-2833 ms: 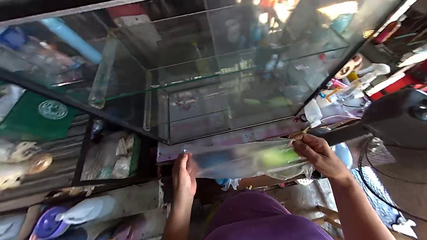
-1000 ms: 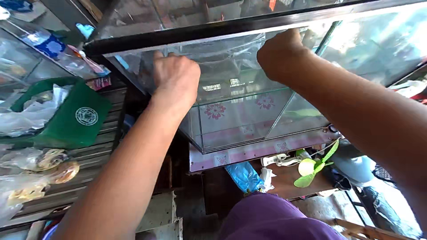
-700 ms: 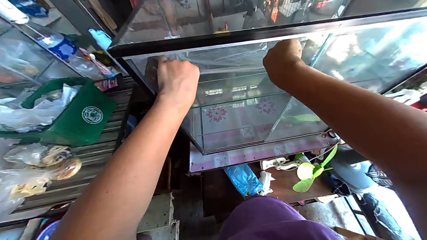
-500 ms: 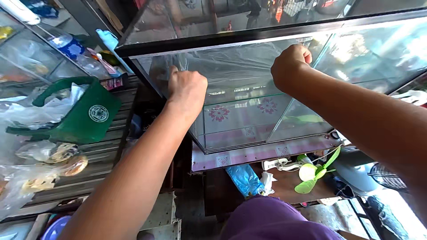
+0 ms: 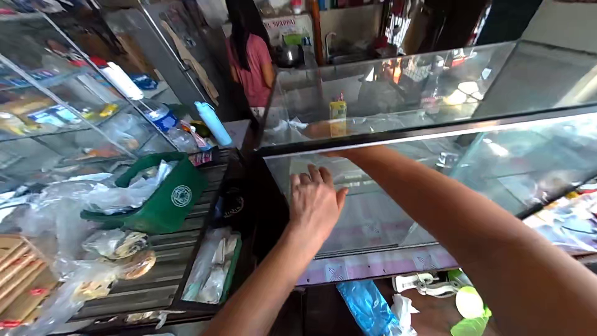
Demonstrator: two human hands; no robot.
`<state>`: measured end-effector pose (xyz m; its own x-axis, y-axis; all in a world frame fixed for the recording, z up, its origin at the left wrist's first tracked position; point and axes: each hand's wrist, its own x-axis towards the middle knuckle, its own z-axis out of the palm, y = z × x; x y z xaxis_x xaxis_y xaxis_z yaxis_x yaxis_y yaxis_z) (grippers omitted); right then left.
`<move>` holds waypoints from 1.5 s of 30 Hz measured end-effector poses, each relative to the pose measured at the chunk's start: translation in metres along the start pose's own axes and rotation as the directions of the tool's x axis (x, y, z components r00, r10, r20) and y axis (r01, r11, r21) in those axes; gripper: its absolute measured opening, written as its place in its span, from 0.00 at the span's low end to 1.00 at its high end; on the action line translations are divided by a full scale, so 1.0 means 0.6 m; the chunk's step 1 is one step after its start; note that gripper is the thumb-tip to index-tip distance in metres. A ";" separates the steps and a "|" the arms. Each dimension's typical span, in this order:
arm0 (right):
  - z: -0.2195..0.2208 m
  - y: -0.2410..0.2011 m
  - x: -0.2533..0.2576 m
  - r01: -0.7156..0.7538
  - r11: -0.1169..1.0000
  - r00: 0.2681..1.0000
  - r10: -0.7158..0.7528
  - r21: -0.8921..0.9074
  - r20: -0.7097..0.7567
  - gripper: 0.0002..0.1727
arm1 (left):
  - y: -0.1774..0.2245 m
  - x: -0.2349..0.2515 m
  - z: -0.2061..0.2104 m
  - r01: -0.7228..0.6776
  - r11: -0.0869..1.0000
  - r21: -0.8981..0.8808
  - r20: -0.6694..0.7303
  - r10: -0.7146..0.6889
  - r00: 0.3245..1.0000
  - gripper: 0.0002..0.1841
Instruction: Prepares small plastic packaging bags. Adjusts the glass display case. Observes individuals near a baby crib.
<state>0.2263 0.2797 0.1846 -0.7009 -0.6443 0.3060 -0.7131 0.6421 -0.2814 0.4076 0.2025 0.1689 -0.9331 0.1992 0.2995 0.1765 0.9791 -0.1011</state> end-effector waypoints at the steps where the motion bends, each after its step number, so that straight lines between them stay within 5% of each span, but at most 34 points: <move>1: 0.026 0.011 0.036 -0.017 1.000 0.998 0.017 -0.005 0.056 0.18 | 0.001 -0.001 0.000 0.017 1.000 -0.015 0.035 -0.016 0.999 0.41; 4: 0.043 0.016 0.110 -0.147 0.988 0.942 0.153 -0.041 0.297 0.24 | -0.001 -0.007 0.011 0.014 0.998 -0.058 0.001 -0.014 1.000 0.44; 10: 0.056 0.026 0.153 -0.213 0.961 0.938 0.252 -0.179 0.238 0.26 | 0.005 -0.014 0.002 0.030 0.999 -0.023 0.107 -0.028 0.994 0.51; 16: 0.050 -0.020 0.131 -0.343 0.931 0.932 0.354 -0.129 0.079 0.25 | 0.012 -0.018 -0.010 0.042 0.998 0.054 0.166 -0.051 0.985 0.47; 19: 0.034 -0.038 0.129 -0.361 0.927 0.908 0.374 -0.102 0.186 0.22 | 0.013 -0.019 -0.011 0.066 0.994 0.083 0.169 -0.080 0.982 0.46; 21: 0.015 -0.023 0.135 -0.257 0.966 0.928 0.258 -0.040 0.270 0.23 | 0.011 -0.020 -0.011 0.097 0.992 0.075 0.128 -0.107 0.986 0.45; 23: 0.001 0.009 0.130 -0.130 0.989 0.972 0.111 0.077 0.207 0.20 | 0.013 -0.022 -0.016 0.114 0.990 0.088 0.116 -0.124 0.985 0.44; 26: -0.038 0.021 0.063 -0.127 0.982 0.991 0.132 0.140 -0.027 0.14 | 0.023 -0.020 -0.040 0.117 0.983 0.142 0.132 -0.135 0.982 0.35; 30: -0.082 -0.008 -0.108 -0.246 0.964 0.942 0.263 0.104 -0.207 0.14 | 0.036 0.034 -0.056 0.065 0.998 0.009 -0.174 -0.062 0.983 0.17; 34: -0.049 0.008 -0.209 -0.238 0.971 0.913 0.218 -0.018 -0.345 0.20 | 0.039 0.155 -0.077 -0.018 0.944 -0.328 0.095 0.052 0.994 0.18; 39: -0.053 -0.005 -0.259 -0.336 0.941 0.937 0.331 -0.030 -0.110 0.33 | 0.070 0.308 0.011 -0.199 0.757 -0.623 0.172 0.380 0.909 0.21; 45: -0.065 -0.015 -0.267 -0.353 0.935 0.926 0.355 -0.044 0.130 0.35 | 0.155 0.370 0.020 -0.079 0.925 -0.371 0.334 0.212 0.918 0.27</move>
<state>0.3455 0.3936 0.1736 -0.9042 -0.4222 0.0646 -0.4186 0.8458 -0.3307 0.2131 0.3373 0.2147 -0.9241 0.3768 -0.0635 0.3530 0.9055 0.2354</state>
